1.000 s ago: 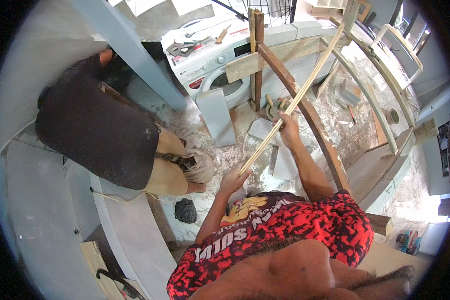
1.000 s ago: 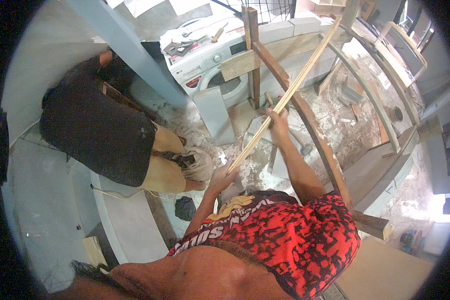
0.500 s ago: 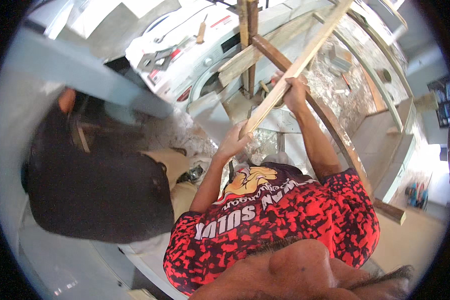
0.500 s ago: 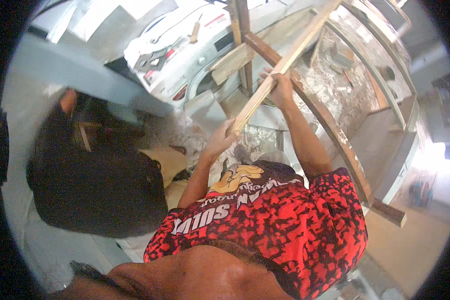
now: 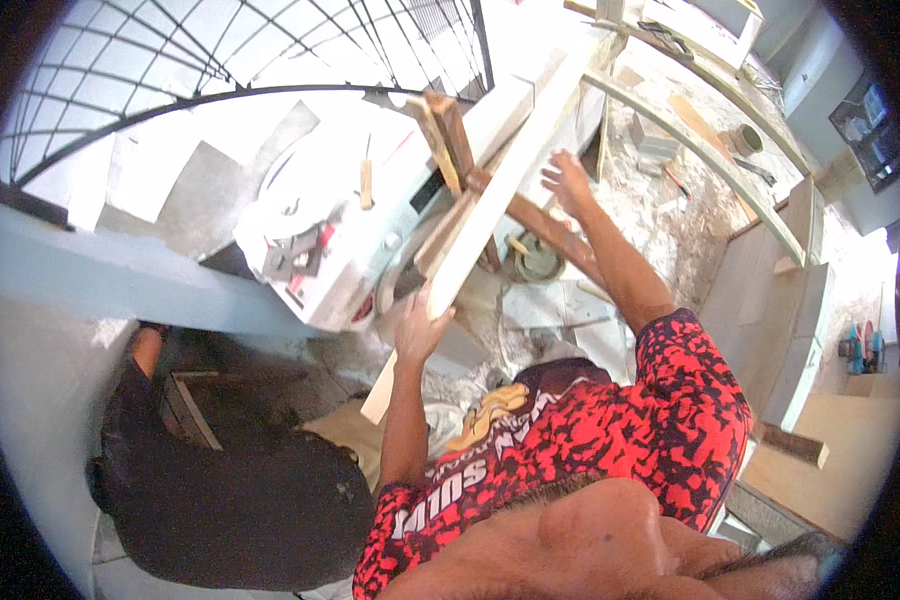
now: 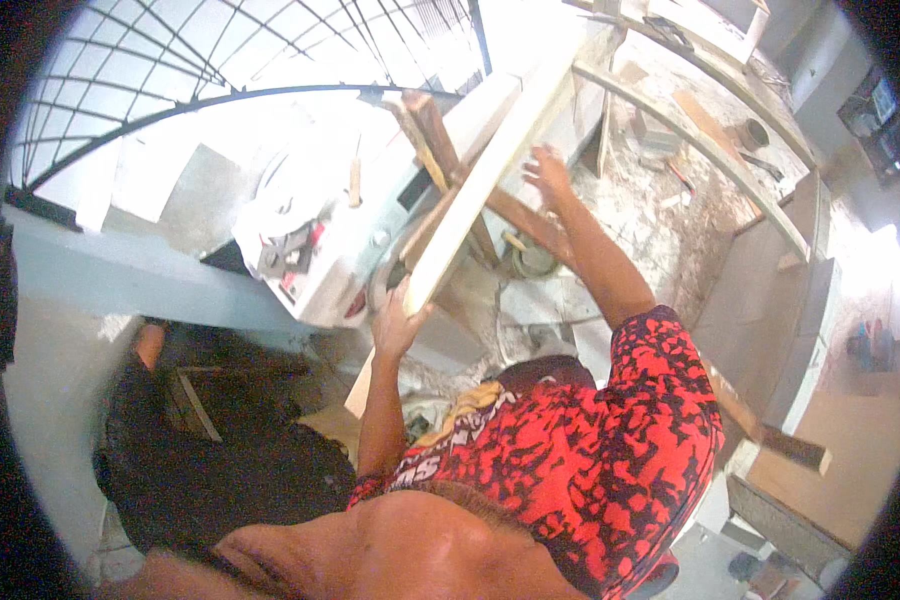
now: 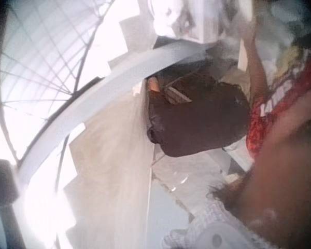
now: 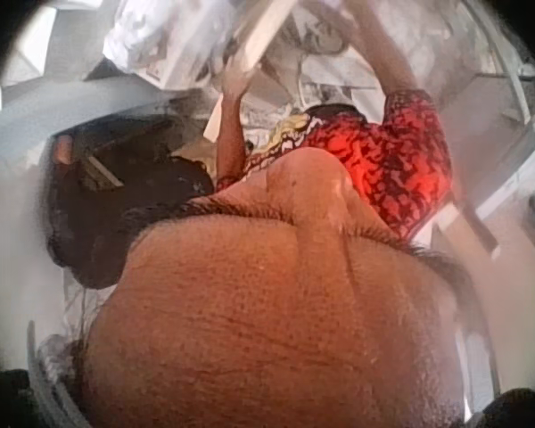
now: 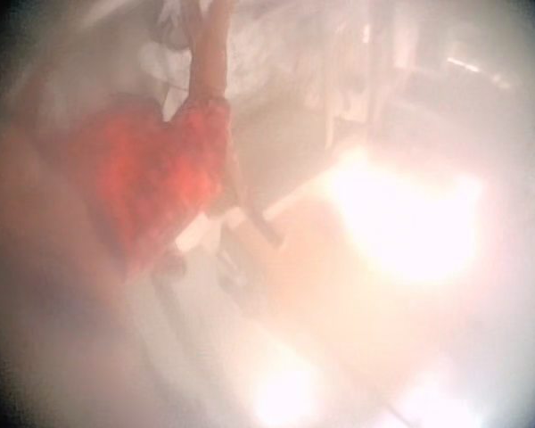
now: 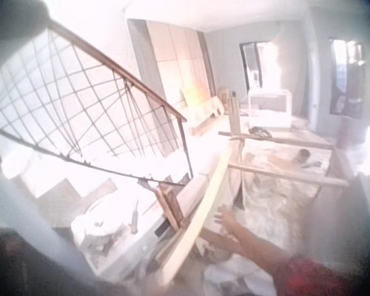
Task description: The person uses a hand saw to cut through a piece of lumber while holding it against a wooden frame.
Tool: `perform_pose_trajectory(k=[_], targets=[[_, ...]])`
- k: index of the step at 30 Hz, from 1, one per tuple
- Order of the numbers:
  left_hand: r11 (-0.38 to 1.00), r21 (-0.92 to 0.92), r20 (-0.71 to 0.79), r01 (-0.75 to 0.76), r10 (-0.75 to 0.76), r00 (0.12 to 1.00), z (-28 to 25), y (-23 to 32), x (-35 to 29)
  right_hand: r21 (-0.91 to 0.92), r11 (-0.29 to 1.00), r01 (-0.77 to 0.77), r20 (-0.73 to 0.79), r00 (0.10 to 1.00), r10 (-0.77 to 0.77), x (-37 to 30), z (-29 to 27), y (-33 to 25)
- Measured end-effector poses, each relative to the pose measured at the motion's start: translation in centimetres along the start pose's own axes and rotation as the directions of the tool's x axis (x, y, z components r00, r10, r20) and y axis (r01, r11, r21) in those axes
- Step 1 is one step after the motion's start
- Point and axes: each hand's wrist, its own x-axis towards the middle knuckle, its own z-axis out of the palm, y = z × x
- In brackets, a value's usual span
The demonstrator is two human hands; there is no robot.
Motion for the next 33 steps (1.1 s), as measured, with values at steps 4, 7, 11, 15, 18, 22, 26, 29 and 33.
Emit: perform_pose_trajectory(k=[4, 7, 11, 15, 18, 22, 26, 29, 33], targets=[[0.981, 0.194, -0.061, -0.021, 0.033, 0.998, -1.3, -1.3, 2.8, -0.255, 0.966, 0.044, -0.077, 0.995, -0.066, 11.8, -2.2, -6.3], [0.953, 0.299, 0.02, 0.04, -0.048, 0.999, -0.7, -1.0, 4.5, -0.459, 0.884, 0.084, -0.098, 0.985, -0.145, 21.1, -6.1, -7.7], [0.971, 0.234, 0.02, 0.051, -0.057, 0.998, -0.8, 0.2, 7.0, -0.78, 0.596, 0.188, -0.051, 0.931, -0.36, 32.2, -9.0, -8.3], [0.951, 0.285, 0.003, 0.119, -0.126, 0.992, -1.0, 0.4, 8.0, -0.856, 0.402, 0.325, 0.069, 0.843, -0.534, 37.6, -8.3, -7.1], [0.952, 0.267, 0.016, 0.15, -0.16, 0.987, -1.6, 0.2, 9.4, -0.897, 0.326, 0.3, 0.09, 0.844, -0.529, 41.2, -8.7, -7.6], [0.955, 0.267, 0.03, 0.128, -0.141, 0.99, -2.0, -0.1, 10.4, -0.897, 0.358, 0.26, 0.098, 0.905, -0.413, 43.9, -7.8, -7.8], [0.959, 0.251, 0.063, 0.131, -0.151, 0.986, -1.6, -0.6, 11.5, -0.862, 0.418, 0.285, 0.123, 0.92, -0.373, 45.9, -8.5, -8.1], [0.949, 0.31, 0.032, 0.057, -0.07, 0.997, -0.9, -2.2, 11.8, -0.853, 0.432, 0.293, 0.137, 0.925, -0.355, 46.9, -8.5, -8.0], [0.95, 0.279, 0.075, 0.138, -0.165, 0.983, -1.0, -0.8, 13.8, -0.812, 0.51, 0.285, 0.133, 0.94, -0.314, 48.1, -8.7, -8.2]])
